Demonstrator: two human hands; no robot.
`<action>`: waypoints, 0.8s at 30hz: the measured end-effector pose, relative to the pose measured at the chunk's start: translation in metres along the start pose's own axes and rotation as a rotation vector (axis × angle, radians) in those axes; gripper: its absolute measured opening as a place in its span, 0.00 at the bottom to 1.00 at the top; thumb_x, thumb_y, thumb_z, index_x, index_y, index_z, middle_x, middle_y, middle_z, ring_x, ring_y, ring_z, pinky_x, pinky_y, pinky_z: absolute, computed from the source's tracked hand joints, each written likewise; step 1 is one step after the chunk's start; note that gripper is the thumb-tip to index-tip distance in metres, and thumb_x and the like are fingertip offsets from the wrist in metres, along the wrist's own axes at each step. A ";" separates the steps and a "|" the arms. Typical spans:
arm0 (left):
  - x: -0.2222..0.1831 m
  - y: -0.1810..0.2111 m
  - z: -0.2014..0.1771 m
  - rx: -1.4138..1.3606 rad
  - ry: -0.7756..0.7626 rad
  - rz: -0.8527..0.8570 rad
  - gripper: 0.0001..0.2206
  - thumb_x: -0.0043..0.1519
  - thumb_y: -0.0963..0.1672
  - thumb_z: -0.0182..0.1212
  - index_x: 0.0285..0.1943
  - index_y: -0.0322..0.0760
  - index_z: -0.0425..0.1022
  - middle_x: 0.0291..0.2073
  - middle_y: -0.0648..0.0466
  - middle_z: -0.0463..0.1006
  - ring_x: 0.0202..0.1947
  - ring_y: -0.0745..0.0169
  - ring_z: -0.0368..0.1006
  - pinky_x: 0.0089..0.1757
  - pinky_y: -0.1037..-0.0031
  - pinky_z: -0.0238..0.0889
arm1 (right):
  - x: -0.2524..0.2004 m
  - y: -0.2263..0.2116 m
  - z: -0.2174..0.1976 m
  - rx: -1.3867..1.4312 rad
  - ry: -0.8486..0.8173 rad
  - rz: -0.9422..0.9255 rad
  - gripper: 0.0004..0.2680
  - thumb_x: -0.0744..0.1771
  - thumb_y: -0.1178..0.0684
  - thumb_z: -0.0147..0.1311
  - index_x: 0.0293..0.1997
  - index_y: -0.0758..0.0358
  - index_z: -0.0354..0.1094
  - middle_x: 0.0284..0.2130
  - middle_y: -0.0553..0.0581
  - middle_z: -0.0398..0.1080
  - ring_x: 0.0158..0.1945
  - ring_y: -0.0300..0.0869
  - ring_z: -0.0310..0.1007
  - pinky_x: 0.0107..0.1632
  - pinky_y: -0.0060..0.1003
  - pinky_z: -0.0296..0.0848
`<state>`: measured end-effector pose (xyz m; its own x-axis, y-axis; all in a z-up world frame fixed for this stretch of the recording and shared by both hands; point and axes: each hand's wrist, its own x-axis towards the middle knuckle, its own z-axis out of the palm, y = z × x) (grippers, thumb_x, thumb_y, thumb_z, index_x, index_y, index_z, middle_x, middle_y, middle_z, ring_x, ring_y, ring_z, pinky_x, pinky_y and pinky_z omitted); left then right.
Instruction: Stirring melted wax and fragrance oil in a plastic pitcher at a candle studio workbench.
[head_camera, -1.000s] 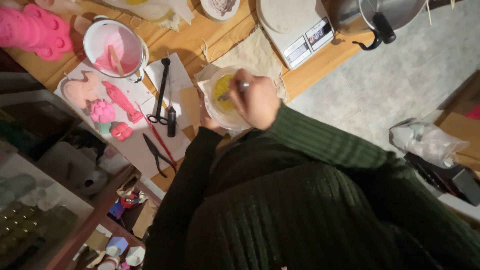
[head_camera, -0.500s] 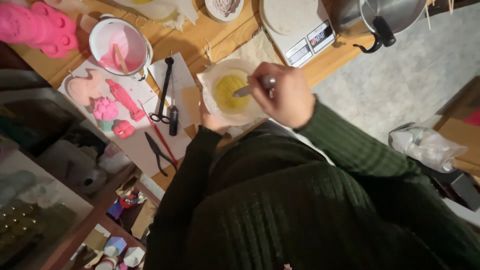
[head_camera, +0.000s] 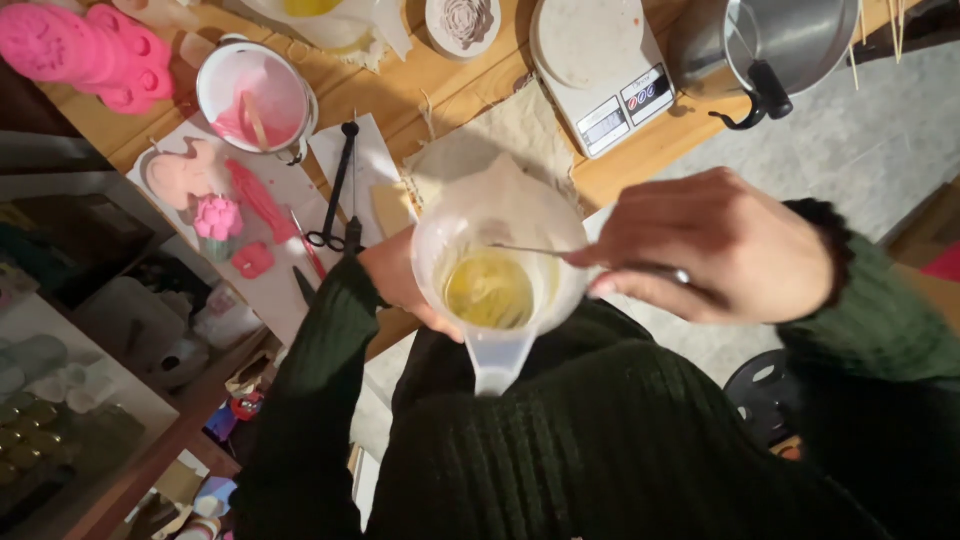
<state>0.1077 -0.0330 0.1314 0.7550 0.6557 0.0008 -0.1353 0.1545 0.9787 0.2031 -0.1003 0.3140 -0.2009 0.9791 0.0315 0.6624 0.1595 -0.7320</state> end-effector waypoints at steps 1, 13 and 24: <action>-0.001 0.012 -0.038 0.106 0.226 0.118 0.39 0.48 0.52 0.66 0.70 0.43 0.55 0.56 0.53 0.69 0.52 0.60 0.69 0.52 0.62 0.69 | -0.001 -0.006 -0.004 0.010 -0.026 -0.015 0.06 0.64 0.55 0.63 0.36 0.68 0.78 0.25 0.56 0.76 0.21 0.40 0.71 0.23 0.31 0.75; 0.018 0.057 -0.151 -0.238 -1.526 -0.677 0.35 0.36 0.34 0.79 0.55 0.29 0.69 0.45 0.47 0.83 0.40 0.59 0.80 0.40 0.72 0.77 | -0.001 -0.017 -0.023 0.129 -0.157 -0.178 0.10 0.61 0.57 0.65 0.43 0.66 0.77 0.27 0.51 0.79 0.25 0.39 0.77 0.25 0.31 0.78; 0.016 0.073 -0.131 -0.221 -1.654 -0.801 0.35 0.33 0.35 0.80 0.53 0.31 0.70 0.42 0.50 0.84 0.40 0.61 0.81 0.43 0.74 0.77 | -0.021 -0.002 0.011 0.396 0.026 -0.239 0.06 0.63 0.64 0.63 0.41 0.73 0.75 0.26 0.58 0.80 0.23 0.40 0.76 0.20 0.23 0.76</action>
<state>0.0262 0.0858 0.1758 0.4359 -0.8961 -0.0836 0.5591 0.1968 0.8054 0.1980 -0.1223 0.3072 -0.2932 0.9242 0.2447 0.2718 0.3259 -0.9055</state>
